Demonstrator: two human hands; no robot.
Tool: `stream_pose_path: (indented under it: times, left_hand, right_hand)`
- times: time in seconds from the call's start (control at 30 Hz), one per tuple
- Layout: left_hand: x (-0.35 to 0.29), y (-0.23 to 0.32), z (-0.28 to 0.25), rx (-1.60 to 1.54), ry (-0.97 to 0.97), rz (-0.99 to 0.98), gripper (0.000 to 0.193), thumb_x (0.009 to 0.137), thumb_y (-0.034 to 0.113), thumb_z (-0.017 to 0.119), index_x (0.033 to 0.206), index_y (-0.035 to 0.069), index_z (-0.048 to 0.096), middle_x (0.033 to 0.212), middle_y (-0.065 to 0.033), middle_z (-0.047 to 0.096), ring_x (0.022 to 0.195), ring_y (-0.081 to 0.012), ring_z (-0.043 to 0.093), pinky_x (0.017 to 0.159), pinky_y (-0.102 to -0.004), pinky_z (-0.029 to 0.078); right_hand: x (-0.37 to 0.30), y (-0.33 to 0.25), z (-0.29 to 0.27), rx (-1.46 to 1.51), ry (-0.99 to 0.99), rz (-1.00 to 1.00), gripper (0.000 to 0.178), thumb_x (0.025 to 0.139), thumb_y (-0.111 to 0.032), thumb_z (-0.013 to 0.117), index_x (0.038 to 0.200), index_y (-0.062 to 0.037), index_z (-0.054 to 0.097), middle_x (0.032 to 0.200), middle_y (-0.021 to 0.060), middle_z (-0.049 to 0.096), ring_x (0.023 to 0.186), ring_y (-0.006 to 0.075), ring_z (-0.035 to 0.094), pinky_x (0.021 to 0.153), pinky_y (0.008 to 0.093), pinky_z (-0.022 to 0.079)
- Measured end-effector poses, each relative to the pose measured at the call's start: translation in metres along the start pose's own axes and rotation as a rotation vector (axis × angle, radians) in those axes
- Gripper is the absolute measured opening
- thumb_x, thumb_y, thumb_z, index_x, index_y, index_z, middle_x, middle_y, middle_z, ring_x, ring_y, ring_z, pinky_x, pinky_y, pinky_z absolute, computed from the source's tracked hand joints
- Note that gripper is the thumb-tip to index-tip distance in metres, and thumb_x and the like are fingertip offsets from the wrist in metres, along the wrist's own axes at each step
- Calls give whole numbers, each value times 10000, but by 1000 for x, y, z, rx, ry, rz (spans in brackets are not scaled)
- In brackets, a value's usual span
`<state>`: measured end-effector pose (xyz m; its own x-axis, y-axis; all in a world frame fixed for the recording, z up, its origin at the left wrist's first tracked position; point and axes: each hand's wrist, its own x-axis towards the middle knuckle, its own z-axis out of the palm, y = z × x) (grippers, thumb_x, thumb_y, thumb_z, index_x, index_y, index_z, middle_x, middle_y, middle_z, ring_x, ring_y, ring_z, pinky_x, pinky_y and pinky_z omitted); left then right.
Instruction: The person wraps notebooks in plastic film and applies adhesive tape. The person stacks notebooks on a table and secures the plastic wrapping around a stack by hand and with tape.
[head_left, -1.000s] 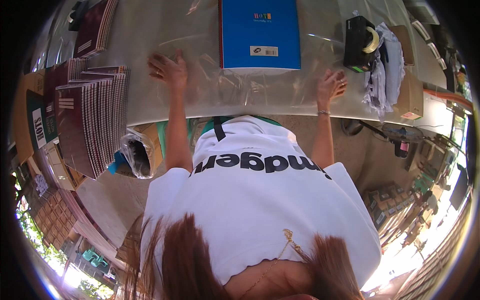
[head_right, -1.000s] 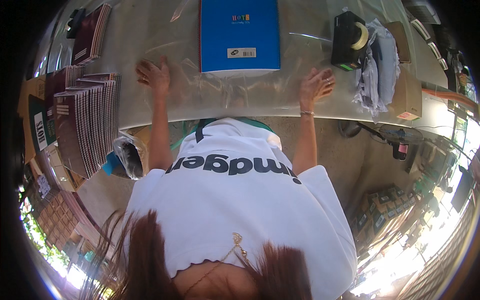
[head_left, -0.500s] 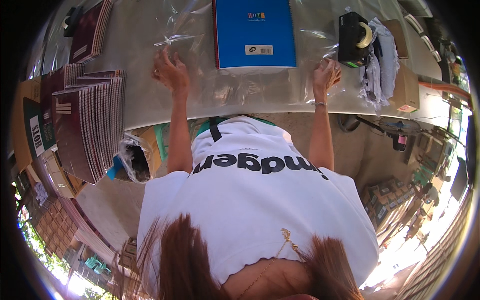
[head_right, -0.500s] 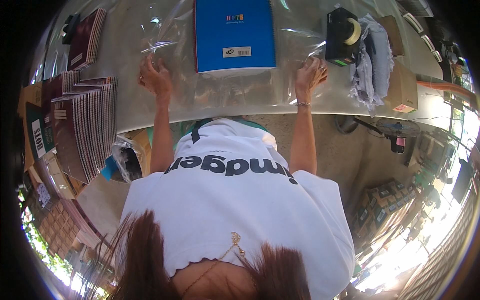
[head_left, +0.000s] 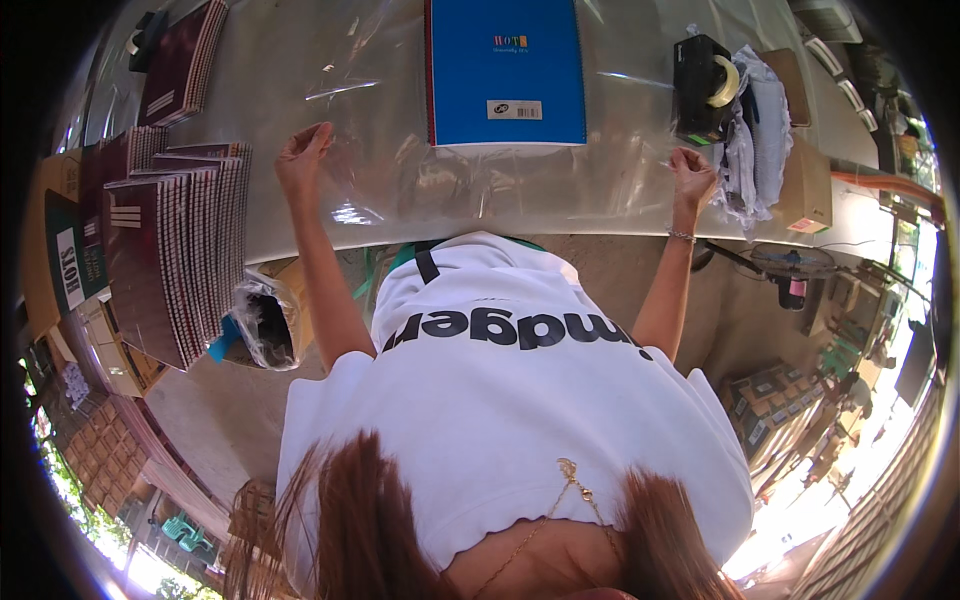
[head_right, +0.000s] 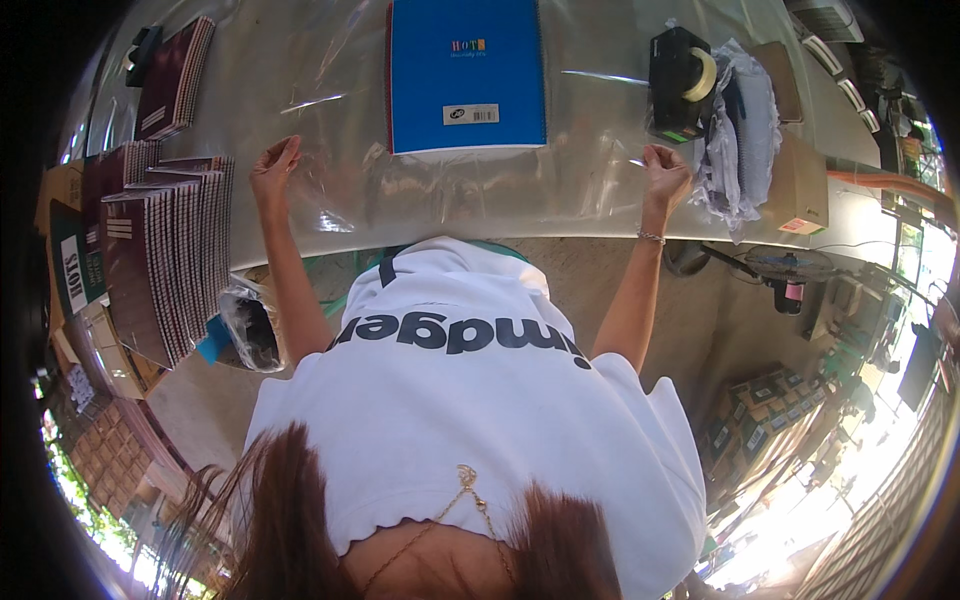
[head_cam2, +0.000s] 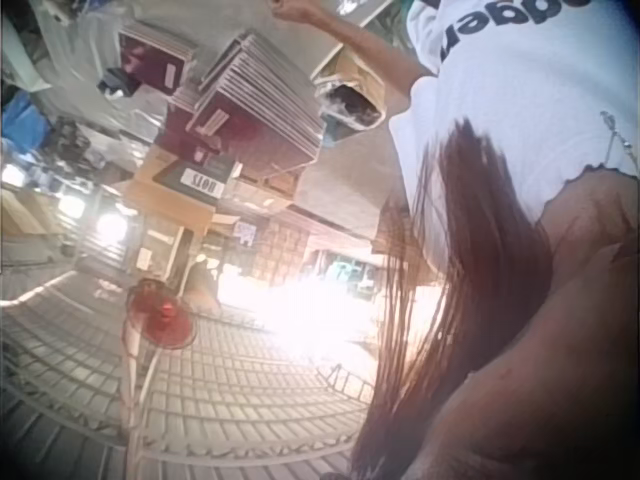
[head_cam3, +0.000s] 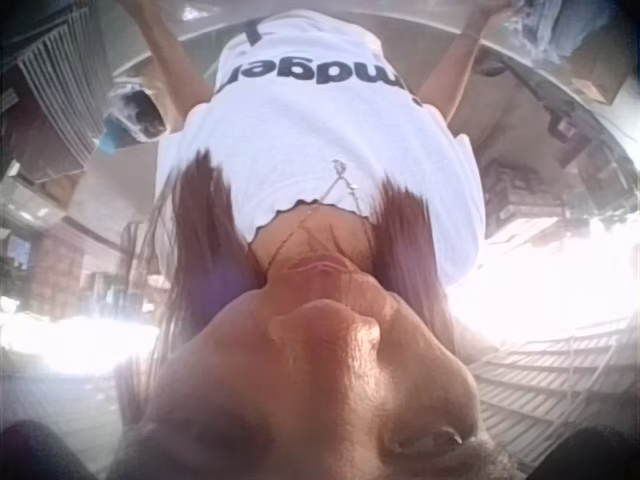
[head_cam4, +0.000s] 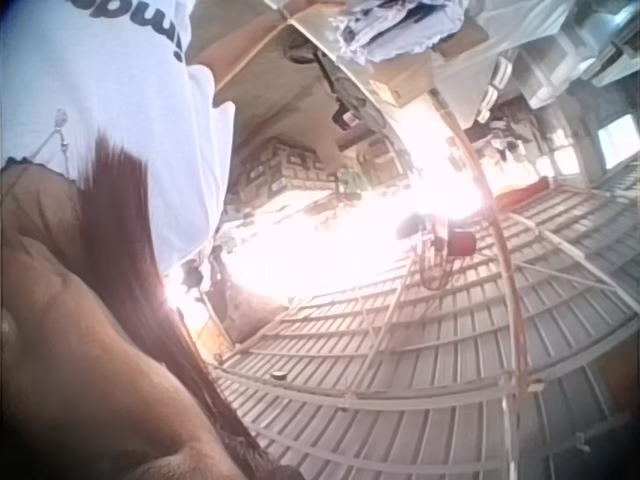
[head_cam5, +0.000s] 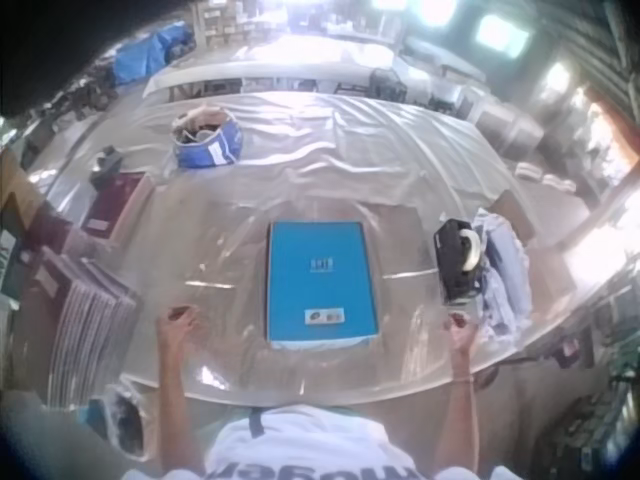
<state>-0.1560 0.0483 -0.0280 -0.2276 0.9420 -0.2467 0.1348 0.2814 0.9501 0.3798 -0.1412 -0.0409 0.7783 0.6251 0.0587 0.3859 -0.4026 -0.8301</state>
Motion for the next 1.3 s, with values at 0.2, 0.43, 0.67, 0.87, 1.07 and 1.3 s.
stream_pose_path:
  times: [0.2, 0.43, 0.67, 0.87, 1.07, 1.3]
  left_hand:
    - [-1, -5, 6, 53, 39, 184, 172, 802, 150, 711, 896, 7, 686, 772, -64, 682, 704, -115, 654, 667, -223, 506]
    - [-9, 8, 24, 371, 132, 436, 189, 819, 196, 699, 885, 19, 687, 731, -46, 674, 641, -99, 638, 588, -220, 486]
    - [17, -5, 8, 145, -156, 23, 221, 810, 243, 719, 882, 35, 689, 726, -10, 650, 637, -67, 606, 573, -198, 475]
    - [21, -5, 4, 59, -251, 32, 289, 833, 283, 684, 986, 37, 678, 814, -20, 665, 671, -79, 616, 575, -208, 480]
    - [41, 21, 14, 91, -284, -35, 473, 799, 375, 713, 1113, 38, 605, 881, 5, 621, 703, -85, 615, 613, -208, 504]
    - [81, 37, 29, 81, -484, -240, 442, 815, 421, 683, 1079, 70, 637, 710, 43, 538, 621, -45, 534, 580, -192, 448]
  right_hand:
    - [-15, -19, 14, -240, 120, -6, 56, 770, -20, 671, 804, -19, 626, 690, 93, 654, 617, 159, 625, 567, 307, 483]
    - [-20, -22, 24, -329, 171, -253, 46, 818, 15, 581, 860, -3, 588, 738, 105, 613, 661, 174, 606, 584, 298, 475]
    - [-11, -39, 25, 40, -60, 116, 43, 856, -42, 598, 864, -1, 590, 679, 80, 625, 555, 126, 580, 539, 262, 487]
    - [16, -25, 15, 278, -456, 190, 220, 816, -142, 695, 884, 43, 599, 727, 61, 627, 612, 116, 601, 611, 238, 523]
    - [55, -54, 50, -37, -390, 244, 690, 712, -370, 792, 1133, 85, 488, 889, 92, 626, 612, 142, 625, 583, 237, 533]
    - [96, -52, 72, 215, -291, 306, 586, 685, -387, 811, 1042, 8, 566, 691, 9, 594, 583, 100, 600, 545, 226, 512]
